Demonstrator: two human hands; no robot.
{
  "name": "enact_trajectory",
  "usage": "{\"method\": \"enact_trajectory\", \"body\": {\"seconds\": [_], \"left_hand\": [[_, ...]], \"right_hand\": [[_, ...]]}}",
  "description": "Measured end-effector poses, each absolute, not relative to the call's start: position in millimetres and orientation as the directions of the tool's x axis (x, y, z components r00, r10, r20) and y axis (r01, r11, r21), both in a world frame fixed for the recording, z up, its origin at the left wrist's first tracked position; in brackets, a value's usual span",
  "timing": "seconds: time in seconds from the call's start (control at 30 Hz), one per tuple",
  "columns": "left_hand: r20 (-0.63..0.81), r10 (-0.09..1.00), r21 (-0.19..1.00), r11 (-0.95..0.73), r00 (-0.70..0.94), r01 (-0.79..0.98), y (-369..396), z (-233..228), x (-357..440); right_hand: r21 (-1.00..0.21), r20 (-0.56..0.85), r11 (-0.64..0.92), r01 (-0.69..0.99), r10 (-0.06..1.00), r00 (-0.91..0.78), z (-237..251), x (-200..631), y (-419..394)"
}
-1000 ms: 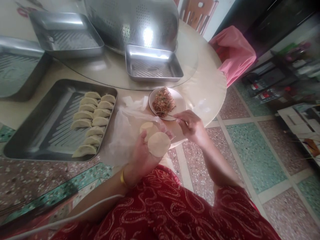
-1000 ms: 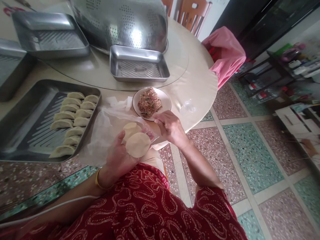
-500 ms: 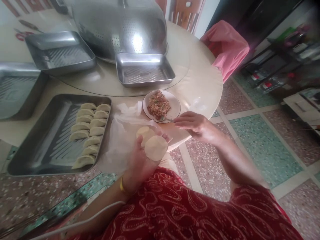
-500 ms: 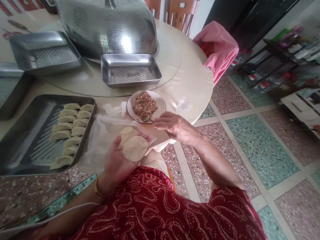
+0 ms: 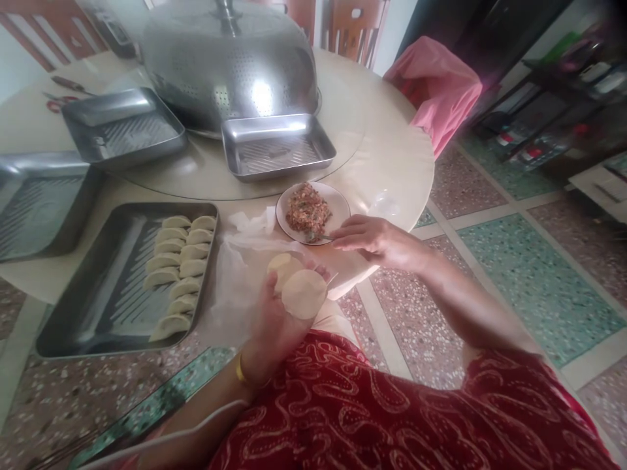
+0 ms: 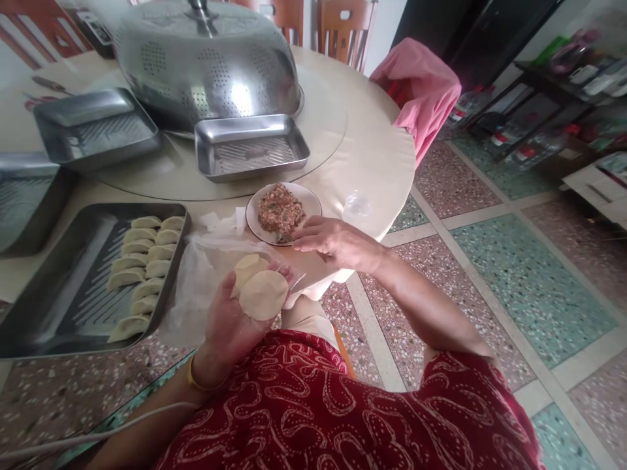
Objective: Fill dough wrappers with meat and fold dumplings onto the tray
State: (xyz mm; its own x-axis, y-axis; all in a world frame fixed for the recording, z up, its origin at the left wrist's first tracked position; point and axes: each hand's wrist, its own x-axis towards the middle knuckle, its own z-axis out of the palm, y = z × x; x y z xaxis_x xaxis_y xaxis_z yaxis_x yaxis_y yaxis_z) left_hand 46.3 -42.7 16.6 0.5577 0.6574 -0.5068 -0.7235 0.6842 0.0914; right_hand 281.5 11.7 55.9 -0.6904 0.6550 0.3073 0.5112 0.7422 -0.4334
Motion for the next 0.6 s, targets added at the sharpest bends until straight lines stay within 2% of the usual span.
{"method": "enact_trajectory", "body": {"seconds": [0.1, 0.2, 0.3, 0.43, 0.6], "left_hand": [[-0.482, 0.661, 0.091, 0.691, 0.576, -0.717, -43, 13, 47], [-0.478, 0.657, 0.099, 0.7, 0.583, -0.707, -44, 10, 49], [-0.499, 0.643, 0.107, 0.711, 0.581, -0.695, -44, 9, 49], [-0.476, 0.643, 0.106, 0.719, 0.6, -0.687, -45, 8, 48], [-0.473, 0.641, 0.103, 0.722, 0.605, -0.684, -45, 5, 46]], "right_hand": [[-0.452, 0.349, 0.719, 0.528, 0.687, -0.637, 62, 293, 6], [-0.474, 0.452, 0.666, 0.576, 0.745, -0.489, 60, 299, 2], [-0.516, 0.491, 0.594, 0.617, 0.796, -0.355, 51, 300, 1], [-0.594, 0.468, 0.533, 0.602, 0.838, -0.28, 37, 298, 3], [-0.688, 0.365, 0.423, 0.59, 0.904, -0.222, 25, 295, 6]]}}
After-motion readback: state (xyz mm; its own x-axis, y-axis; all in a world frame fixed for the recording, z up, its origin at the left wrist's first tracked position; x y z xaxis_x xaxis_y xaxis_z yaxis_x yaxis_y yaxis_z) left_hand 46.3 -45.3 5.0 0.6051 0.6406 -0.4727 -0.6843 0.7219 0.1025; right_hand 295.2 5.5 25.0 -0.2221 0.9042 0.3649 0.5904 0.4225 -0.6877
